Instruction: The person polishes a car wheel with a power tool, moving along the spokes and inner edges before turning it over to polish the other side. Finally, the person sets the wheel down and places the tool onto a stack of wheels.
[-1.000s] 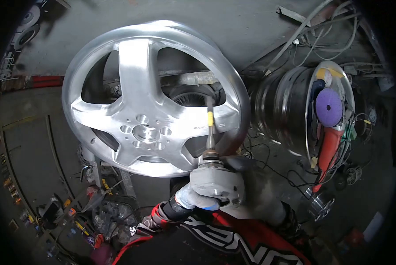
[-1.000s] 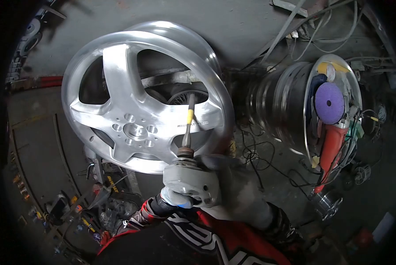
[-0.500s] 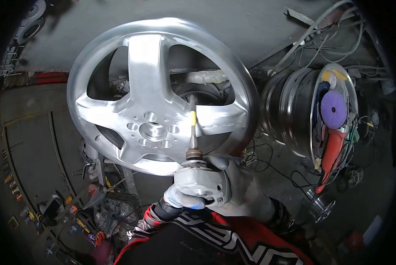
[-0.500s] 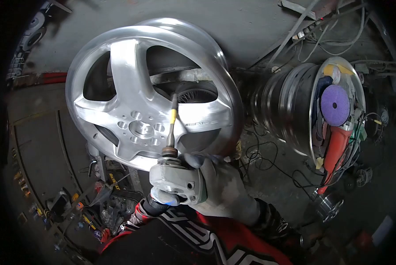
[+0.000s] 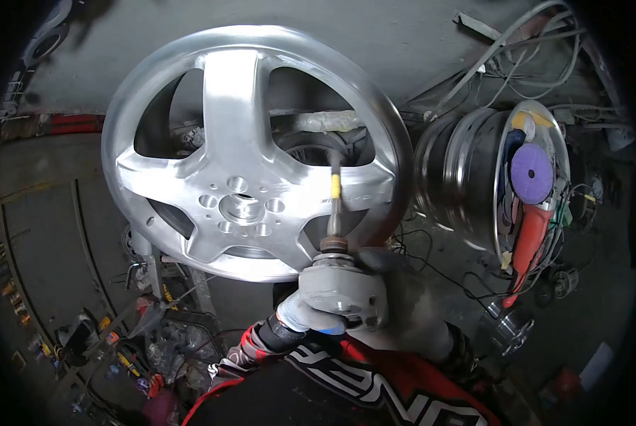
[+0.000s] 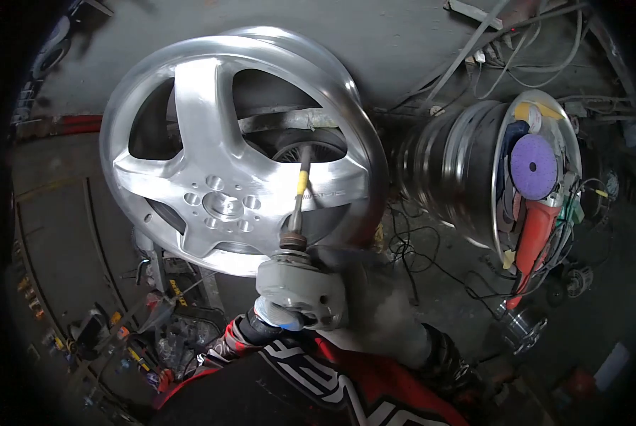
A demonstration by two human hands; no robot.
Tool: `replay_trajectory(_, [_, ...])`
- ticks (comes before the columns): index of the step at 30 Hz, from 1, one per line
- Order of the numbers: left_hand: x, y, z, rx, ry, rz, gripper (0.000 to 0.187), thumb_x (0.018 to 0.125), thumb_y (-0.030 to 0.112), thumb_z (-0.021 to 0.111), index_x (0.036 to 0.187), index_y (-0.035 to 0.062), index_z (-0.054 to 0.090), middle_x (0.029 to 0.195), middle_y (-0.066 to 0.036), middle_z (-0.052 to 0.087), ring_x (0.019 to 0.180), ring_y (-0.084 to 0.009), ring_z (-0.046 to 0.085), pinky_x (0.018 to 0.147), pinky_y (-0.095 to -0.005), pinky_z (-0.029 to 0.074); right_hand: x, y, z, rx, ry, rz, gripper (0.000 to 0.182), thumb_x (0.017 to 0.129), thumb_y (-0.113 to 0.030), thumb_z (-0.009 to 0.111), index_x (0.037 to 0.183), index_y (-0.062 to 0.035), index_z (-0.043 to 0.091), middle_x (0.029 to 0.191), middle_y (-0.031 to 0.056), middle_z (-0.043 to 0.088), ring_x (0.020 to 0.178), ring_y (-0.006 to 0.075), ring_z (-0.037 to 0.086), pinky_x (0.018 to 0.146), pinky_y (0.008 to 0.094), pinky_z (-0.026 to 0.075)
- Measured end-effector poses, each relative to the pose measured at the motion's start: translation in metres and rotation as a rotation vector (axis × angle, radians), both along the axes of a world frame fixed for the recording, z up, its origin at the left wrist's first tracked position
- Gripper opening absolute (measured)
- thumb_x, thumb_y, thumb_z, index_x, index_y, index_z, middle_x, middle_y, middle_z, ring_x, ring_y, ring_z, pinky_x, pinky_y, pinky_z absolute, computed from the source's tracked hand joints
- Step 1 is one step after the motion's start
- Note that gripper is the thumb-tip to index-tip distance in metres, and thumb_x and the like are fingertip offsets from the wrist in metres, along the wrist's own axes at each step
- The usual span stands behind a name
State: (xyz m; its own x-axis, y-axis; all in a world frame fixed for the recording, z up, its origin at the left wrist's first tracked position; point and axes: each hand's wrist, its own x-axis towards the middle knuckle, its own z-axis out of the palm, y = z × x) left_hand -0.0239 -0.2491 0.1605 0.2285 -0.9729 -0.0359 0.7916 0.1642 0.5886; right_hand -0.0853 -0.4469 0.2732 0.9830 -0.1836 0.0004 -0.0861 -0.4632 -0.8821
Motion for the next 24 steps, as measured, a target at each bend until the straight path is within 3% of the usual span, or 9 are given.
replay_trajectory(4, [0.012,0.004,0.018,-0.060,-0.007,0.101,0.076,0.090,0.026,0.076,0.152,0.0043,0.037,0.148,-0.018,0.048,0.135,-0.0333,0.052,0.109,-0.0497,0.049,0.004,0.008,-0.009,0.012,-0.018,0.073,0.074,0.070,-0.020,0.090,0.130,-0.0002,0.052,0.118,0.0179,0.066,0.105,0.0337,0.070,0.089,0.0410,0.056])
replay_trajectory(6, [0.017,-0.010,0.037,-0.020,0.357,0.294,0.084,0.063,0.007,0.089,0.138,-0.0085,0.053,0.140,-0.020,0.054,0.124,-0.0296,0.059,0.107,-0.0411,0.049,0.006,0.013,-0.009,0.024,0.003,0.094,0.075,0.069,-0.020,0.090,0.130,0.0014,0.052,0.120,0.0194,0.064,0.109,0.0349,0.069,0.092,0.0404,0.056])
replay_trajectory(8, [0.023,0.001,0.043,0.131,0.428,0.216,0.091,0.063,0.011,0.090,0.141,-0.0086,0.048,0.139,-0.019,0.052,0.125,-0.0287,0.058,0.105,-0.0413,0.050,0.012,0.021,-0.006,-0.203,-0.022,0.148,0.071,0.074,-0.021,0.086,0.131,0.0008,0.050,0.120,0.0190,0.061,0.105,0.0339,0.068,0.088,0.0403,0.057])
replay_trajectory(11, [0.030,-0.005,0.046,-0.065,0.301,0.292,0.086,0.067,0.013,0.087,0.141,-0.0091,0.047,0.139,-0.020,0.052,0.129,-0.0303,0.053,0.104,-0.0420,0.049,0.015,0.032,-0.016,-0.367,-0.107,0.123,0.066,0.078,-0.024,0.081,0.131,0.0006,0.050,0.116,0.0178,0.060,0.099,0.0318,0.068,0.082,0.0397,0.057])
replay_trajectory(16, [0.036,-0.006,0.049,-0.018,0.229,0.263,0.086,0.069,0.018,0.087,0.141,-0.0071,0.047,0.140,-0.020,0.051,0.133,-0.0346,0.048,0.110,-0.0440,0.043,0.020,0.025,-0.018,-0.286,-0.106,0.163,0.061,0.084,-0.030,0.075,0.130,0.0021,0.049,0.118,0.0196,0.055,0.094,0.0299,0.066,0.077,0.0372,0.056])
replay_trajectory(18, [0.033,-0.009,0.051,-0.028,0.190,0.328,0.087,0.069,0.021,0.088,0.141,-0.0054,0.047,0.139,-0.021,0.051,0.136,-0.0365,0.046,0.113,-0.0450,0.040,0.013,0.023,-0.023,-0.038,-0.034,0.133,0.067,0.081,-0.030,0.078,0.132,0.0025,0.048,0.119,0.0216,0.055,0.096,0.0311,0.066,0.078,0.0383,0.056])
replay_trajectory(20, [0.024,-0.028,0.042,-0.116,0.105,0.334,0.086,0.069,0.018,0.089,0.141,-0.0042,0.047,0.140,-0.019,0.052,0.135,-0.0341,0.048,0.110,-0.0438,0.044,0.002,0.019,-0.022,-0.139,-0.028,0.157,0.072,0.079,-0.029,0.081,0.133,0.0029,0.047,0.119,0.0218,0.056,0.098,0.0323,0.067,0.080,0.0396,0.056])
replay_trajectory(22, [0.009,-0.030,0.040,0.001,0.250,0.275,0.085,0.068,0.012,0.089,0.141,-0.0039,0.048,0.140,-0.019,0.052,0.136,-0.0315,0.049,0.109,-0.0429,0.046,-0.005,0.007,-0.017,-0.244,-0.024,0.185,0.076,0.076,-0.028,0.083,0.135,0.0032,0.046,0.119,0.0220,0.058,0.100,0.0335,0.067,0.082,0.0409,0.056])
replay_trajectory(24, [0.001,-0.027,0.049,0.122,0.232,0.314,0.091,0.066,0.010,0.089,0.143,-0.0044,0.044,0.135,-0.019,0.055,0.130,-0.0288,0.053,0.107,-0.0420,0.047,-0.008,-0.012,-0.005,-0.115,-0.024,0.160,0.071,0.078,-0.024,0.080,0.131,0.0085,0.046,0.100,0.0196,0.063,0.082,0.0342,0.069,0.078,0.0437,0.055])
